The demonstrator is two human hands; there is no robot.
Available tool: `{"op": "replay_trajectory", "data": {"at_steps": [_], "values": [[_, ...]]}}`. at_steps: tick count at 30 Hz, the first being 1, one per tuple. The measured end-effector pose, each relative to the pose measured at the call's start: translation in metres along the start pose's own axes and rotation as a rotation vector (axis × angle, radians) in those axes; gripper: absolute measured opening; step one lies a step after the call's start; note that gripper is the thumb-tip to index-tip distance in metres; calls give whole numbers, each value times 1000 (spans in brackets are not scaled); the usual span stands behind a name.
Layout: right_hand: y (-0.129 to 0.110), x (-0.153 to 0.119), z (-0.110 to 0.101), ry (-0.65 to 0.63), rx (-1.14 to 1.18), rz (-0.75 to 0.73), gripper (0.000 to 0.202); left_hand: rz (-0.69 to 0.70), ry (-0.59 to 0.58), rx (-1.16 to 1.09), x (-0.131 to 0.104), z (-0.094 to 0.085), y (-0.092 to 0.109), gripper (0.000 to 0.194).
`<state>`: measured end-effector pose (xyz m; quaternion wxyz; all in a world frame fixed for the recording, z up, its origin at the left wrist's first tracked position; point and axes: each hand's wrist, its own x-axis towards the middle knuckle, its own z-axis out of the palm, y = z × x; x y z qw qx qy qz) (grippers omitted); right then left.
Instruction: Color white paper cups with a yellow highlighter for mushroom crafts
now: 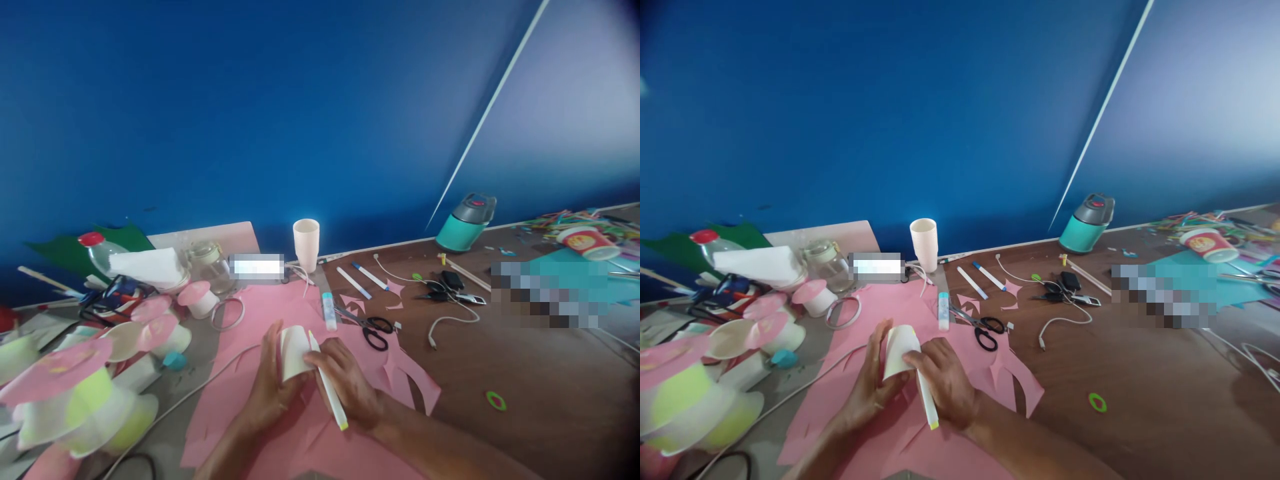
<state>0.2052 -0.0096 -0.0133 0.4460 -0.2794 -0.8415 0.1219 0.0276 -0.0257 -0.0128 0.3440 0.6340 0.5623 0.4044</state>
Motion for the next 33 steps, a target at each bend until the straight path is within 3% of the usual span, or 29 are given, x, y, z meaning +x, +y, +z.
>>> {"op": "replay_trajectory", "data": {"at_steps": [3, 6, 8, 11, 13, 16, 28, 33], "values": [[-3, 2, -2, -30, -16, -37, 30, -5, -27, 25, 0, 3, -1, 80], [-7, 0, -1, 41, 117, -4, 33, -45, 3, 46, 1, 6, -7, 79], [-10, -2, 1, 75, 327, 136, 30, -28, 21, 90, 3, 7, -13, 78], [-9, -3, 4, 94, 706, 484, 23, 35, 24, 147, 5, 8, -20, 67], [-6, -1, 7, 128, 878, 667, 28, 69, 26, 163, 6, 8, -21, 61], [-3, 3, 11, 192, 1005, 810, 38, 79, 18, 187, 7, 8, -19, 58], [-3, 5, 14, 244, 1109, 951, 35, 126, -5, 200, 7, 5, -6, 45], [-4, 7, 12, 193, 1077, 949, 37, 91, 5, 196, 8, 6, -11, 53]]}}
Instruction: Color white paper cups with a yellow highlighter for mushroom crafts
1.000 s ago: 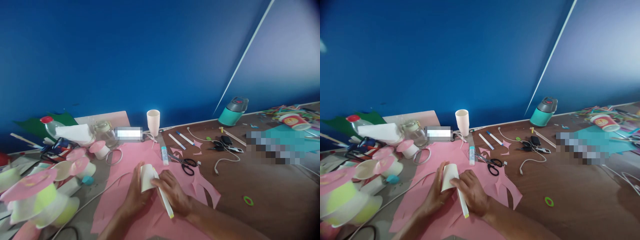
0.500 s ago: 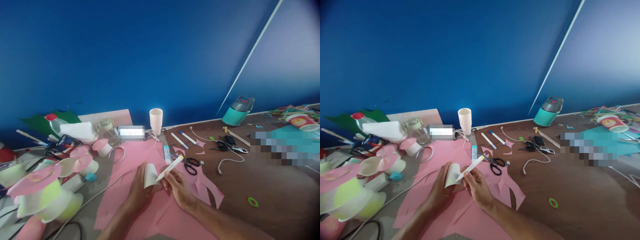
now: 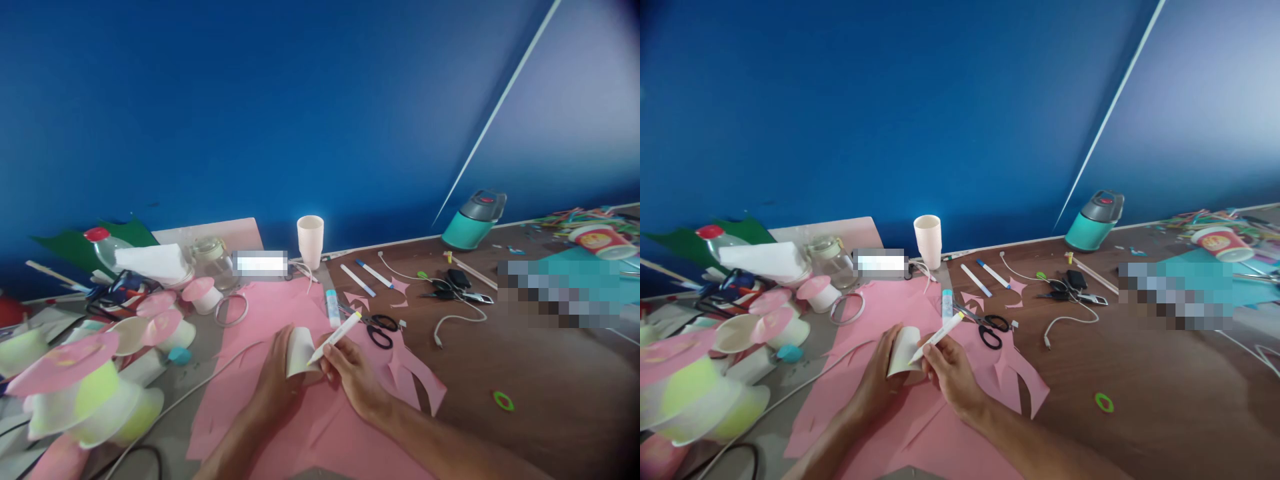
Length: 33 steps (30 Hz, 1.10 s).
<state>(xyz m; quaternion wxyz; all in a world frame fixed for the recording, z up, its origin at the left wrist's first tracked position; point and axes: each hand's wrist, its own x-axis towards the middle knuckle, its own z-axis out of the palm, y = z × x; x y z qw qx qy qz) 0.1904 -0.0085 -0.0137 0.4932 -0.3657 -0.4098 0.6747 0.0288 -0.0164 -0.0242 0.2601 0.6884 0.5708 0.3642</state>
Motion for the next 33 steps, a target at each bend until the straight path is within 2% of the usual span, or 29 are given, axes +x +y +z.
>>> {"op": "replay_trajectory", "data": {"at_steps": [13, 18, 20, 26, 33], "values": [[2, -3, 0, -14, -54, -12, 38, -17, -16, 8, 0, 1, -1, 57], [2, 3, 2, 125, 17, -16, 37, 9, -12, 12, 1, 0, -1, 55], [2, 3, 1, 142, 50, -24, 35, 13, -17, 9, 0, -1, 1, 54], [1, -3, 0, 39, 53, 12, 36, 25, 0, 18, -2, 0, 0, 51], [-3, -4, 3, 26, -28, 11, 41, -4, -16, 5, 0, 0, 0, 55]]}}
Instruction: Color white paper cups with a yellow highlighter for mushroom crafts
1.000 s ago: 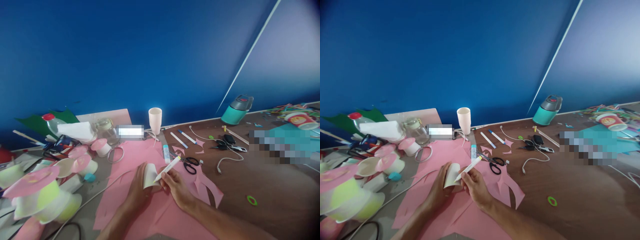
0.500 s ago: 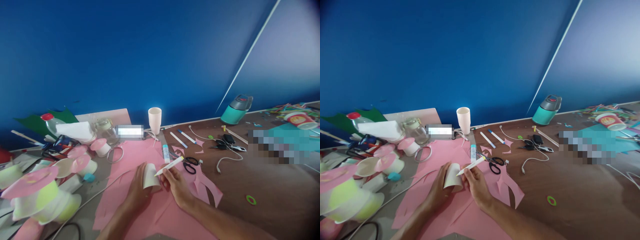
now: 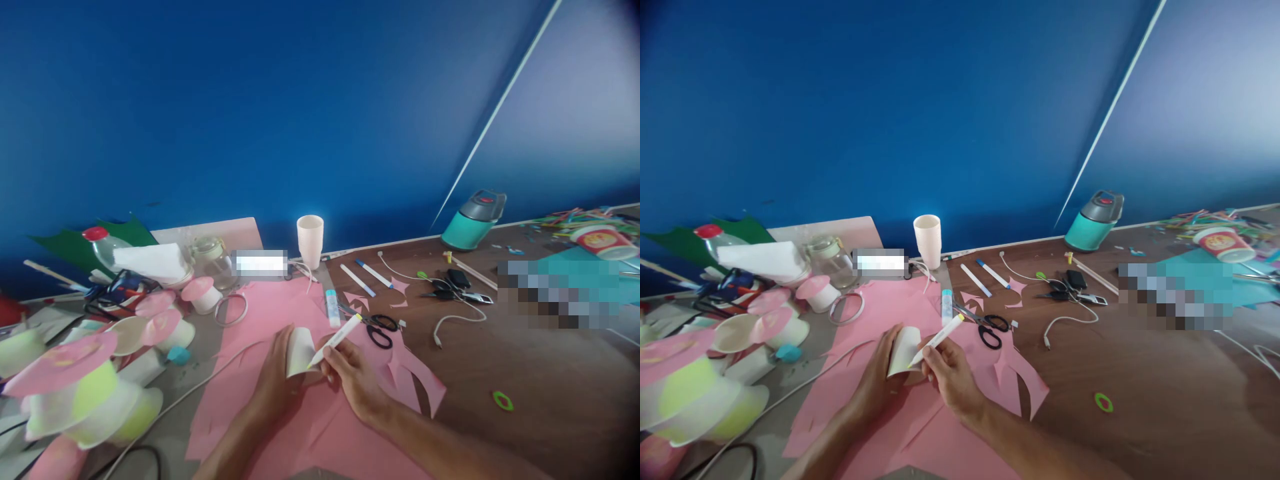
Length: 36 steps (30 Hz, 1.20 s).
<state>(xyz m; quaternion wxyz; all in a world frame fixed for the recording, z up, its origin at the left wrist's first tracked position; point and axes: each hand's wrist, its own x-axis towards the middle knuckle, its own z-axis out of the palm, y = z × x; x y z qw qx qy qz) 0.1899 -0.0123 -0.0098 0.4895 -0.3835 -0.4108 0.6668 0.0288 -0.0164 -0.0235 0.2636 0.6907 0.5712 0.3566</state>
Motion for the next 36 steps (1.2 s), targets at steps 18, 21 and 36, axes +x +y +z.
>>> {"op": "replay_trajectory", "data": {"at_steps": [18, 21, 36], "values": [[3, 3, -1, 55, 66, 26, 37, -29, -38, -45, 0, -1, 1, 56], [4, 5, -2, 132, 103, 28, 35, -38, -36, -47, 0, -1, 0, 58], [2, 6, -3, 159, 125, 47, 32, -49, -23, -24, 0, 0, -1, 62]]}}
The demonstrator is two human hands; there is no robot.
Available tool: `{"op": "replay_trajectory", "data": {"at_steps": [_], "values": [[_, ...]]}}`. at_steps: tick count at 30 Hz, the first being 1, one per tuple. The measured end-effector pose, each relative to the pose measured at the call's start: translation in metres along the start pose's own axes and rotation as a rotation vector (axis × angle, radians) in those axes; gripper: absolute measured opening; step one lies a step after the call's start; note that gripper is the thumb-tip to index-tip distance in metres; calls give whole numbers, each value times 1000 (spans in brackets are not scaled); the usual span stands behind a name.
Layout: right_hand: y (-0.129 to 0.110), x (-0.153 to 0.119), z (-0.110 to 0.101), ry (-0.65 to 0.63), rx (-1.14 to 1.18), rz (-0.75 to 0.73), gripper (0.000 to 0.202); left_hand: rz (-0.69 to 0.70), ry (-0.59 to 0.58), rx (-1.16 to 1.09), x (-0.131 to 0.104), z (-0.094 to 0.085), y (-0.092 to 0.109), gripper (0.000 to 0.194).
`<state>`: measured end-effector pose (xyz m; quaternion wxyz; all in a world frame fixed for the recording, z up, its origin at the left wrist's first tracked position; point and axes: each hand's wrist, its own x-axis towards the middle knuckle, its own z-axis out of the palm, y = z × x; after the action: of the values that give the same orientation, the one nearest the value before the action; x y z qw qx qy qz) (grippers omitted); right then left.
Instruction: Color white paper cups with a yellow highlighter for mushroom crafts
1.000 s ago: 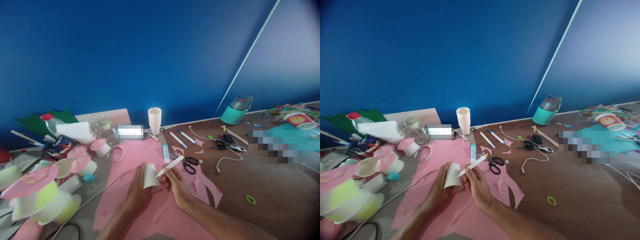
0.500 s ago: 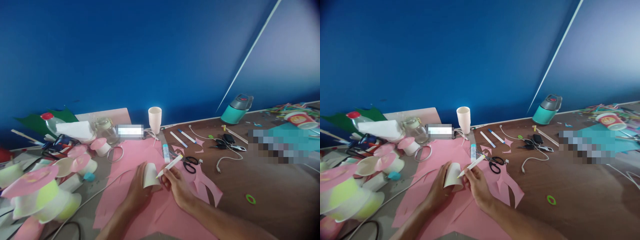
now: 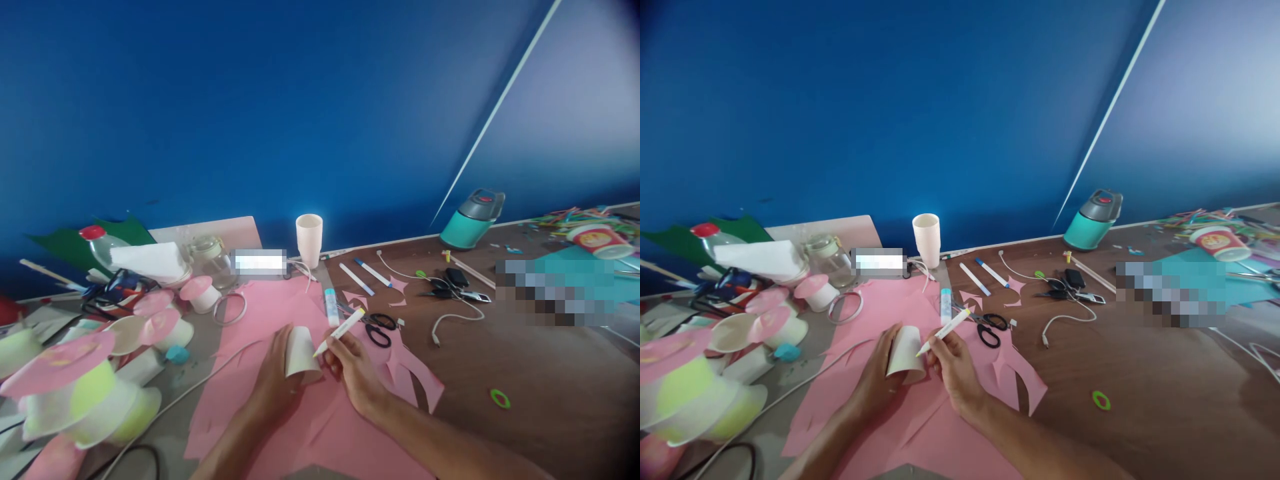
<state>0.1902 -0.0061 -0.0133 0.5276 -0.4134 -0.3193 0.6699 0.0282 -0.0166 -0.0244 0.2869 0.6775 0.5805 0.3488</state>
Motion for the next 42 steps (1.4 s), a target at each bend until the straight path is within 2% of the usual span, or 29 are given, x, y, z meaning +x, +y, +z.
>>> {"op": "replay_trajectory", "data": {"at_steps": [2, 7, 12, 18, 23, 26, 28, 30, 33, 39, 42], "values": [[0, 1, -1, 31, 21, -6, 30, -11, -13, 1, 0, 0, -1, 66], [4, -2, -2, -47, 25, 23, 30, -12, -17, -7, 1, 0, 2, 62], [3, -3, 0, -65, -29, 25, 31, 1, 11, -23, 0, 1, -1, 62], [-1, 1, 0, 35, -48, -95, 30, 6, -10, -11, -1, 2, -3, 64], [-2, -5, 0, -9, -142, -157, 32, -23, 6, -44, -1, 0, 0, 61], [-4, -12, -2, -127, -278, -283, 27, -53, 50, -103, 0, -1, -1, 61], [-5, -15, -3, -229, -394, -423, 23, -69, 80, -154, 0, -1, 0, 61], [-4, -17, -5, -287, -520, -562, 28, -97, 92, -191, 0, -2, 1, 60], [-1, -18, -5, -295, -698, -706, 37, -127, 68, -248, -1, -5, 5, 59], [2, -15, -5, -242, -863, -884, 35, -158, -23, -371, -6, -9, 10, 60], [1, -11, -8, -223, -944, -1009, 37, -107, -58, -427, -8, -10, 9, 67]]}}
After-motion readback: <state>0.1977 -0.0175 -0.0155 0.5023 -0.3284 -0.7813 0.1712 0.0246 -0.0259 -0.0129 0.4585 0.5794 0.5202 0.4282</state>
